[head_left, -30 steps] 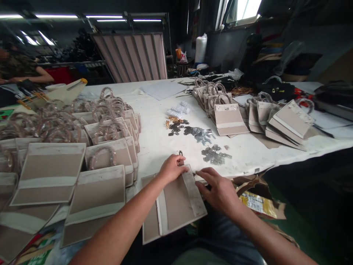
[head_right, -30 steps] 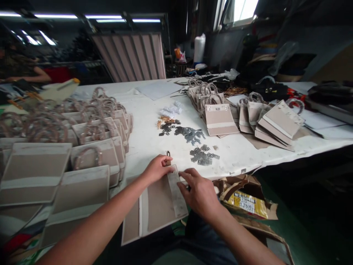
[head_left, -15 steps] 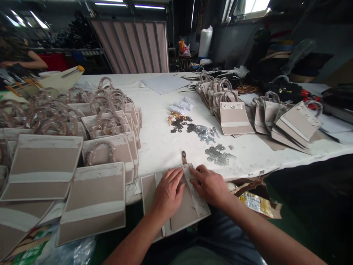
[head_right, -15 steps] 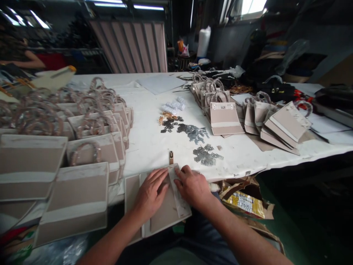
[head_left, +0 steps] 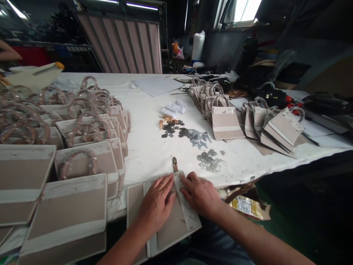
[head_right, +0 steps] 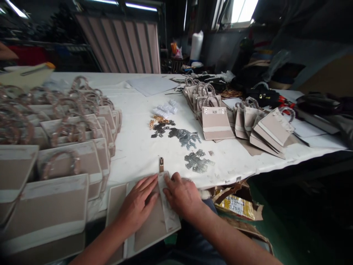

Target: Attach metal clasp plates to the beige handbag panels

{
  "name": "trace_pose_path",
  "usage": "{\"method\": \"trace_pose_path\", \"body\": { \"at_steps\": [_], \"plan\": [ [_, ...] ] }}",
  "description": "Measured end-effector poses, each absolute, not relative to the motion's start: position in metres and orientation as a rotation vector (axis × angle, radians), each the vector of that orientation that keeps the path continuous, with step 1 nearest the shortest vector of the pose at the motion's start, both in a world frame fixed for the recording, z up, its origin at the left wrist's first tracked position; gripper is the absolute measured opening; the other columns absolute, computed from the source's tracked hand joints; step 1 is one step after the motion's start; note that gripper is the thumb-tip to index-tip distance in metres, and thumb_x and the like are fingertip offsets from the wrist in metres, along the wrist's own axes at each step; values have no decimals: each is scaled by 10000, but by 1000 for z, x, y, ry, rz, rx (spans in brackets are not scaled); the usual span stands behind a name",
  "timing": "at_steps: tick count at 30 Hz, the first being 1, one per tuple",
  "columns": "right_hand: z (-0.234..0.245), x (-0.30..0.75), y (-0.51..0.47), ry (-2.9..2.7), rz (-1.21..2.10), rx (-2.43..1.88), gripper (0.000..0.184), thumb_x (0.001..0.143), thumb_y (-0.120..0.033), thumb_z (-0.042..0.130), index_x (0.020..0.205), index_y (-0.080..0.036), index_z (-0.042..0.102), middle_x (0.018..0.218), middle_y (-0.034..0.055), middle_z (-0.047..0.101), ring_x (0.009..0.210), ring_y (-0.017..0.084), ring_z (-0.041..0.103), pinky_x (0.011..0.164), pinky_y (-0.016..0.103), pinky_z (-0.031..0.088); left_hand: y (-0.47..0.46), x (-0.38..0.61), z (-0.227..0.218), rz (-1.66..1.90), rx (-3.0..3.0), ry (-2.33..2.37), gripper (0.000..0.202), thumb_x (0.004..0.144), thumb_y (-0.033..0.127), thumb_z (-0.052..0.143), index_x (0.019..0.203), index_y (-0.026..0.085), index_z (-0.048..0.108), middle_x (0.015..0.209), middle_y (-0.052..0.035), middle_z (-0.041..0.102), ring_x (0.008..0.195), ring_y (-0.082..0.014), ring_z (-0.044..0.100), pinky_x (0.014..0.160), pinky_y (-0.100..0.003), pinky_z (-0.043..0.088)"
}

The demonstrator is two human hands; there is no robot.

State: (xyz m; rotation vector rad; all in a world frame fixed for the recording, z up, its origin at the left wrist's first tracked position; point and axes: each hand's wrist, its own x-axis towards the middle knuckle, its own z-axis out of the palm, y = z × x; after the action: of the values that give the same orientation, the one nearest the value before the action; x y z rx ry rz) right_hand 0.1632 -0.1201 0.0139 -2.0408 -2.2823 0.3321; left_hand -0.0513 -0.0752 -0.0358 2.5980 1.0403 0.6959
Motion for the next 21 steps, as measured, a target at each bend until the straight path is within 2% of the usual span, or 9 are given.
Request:
{"method": "trace_pose_path", "body": {
  "at_steps": [6, 16, 19, 21],
  "plan": [
    [13, 164, -120, -2332, 295, -2003, 465, 1090, -376, 489, 1542, -272, 511, 1264, 103, 674, 942, 259, 755, 792, 341, 578, -73, -52, -37, 670, 2648, 1039, 483, 1035, 242, 535, 1515, 208, 579, 1559, -96, 608, 1413, -312, 569, 1159, -535, 542],
    [21, 164, -110, -2548, 292, -1869, 498, 1105, -333, 410, 1556, -136, 486, 1299, 177, 678, 930, 284, 750, 775, 376, 605, -73, -49, -35, 759, 2656, 1024, 487, 994, 218, 579, 1478, 250, 620, 1512, -90, 646, 1370, -331, 603, 1132, -547, 555],
    [26, 164, -109, -2549, 306, -1829, 477, 1095, -332, 440, 1511, -125, 547, 1282, 174, 697, 938, 279, 756, 756, 359, 596, -74, -49, -33, 758, 2662, 1028, 479, 992, 214, 578, 1466, 242, 634, 1503, -94, 652, 1371, -328, 605, 1132, -549, 557],
    [31, 169, -106, -2503, 355, -1831, 438, 1071, -385, 506, 1447, -197, 633, 1232, 131, 729, 923, 261, 763, 753, 330, 580, -75, -49, -30, 755, 2667, 1039, 468, 994, 221, 575, 1457, 225, 643, 1490, -103, 661, 1355, -323, 617, 1122, -546, 568]
  ]
}}
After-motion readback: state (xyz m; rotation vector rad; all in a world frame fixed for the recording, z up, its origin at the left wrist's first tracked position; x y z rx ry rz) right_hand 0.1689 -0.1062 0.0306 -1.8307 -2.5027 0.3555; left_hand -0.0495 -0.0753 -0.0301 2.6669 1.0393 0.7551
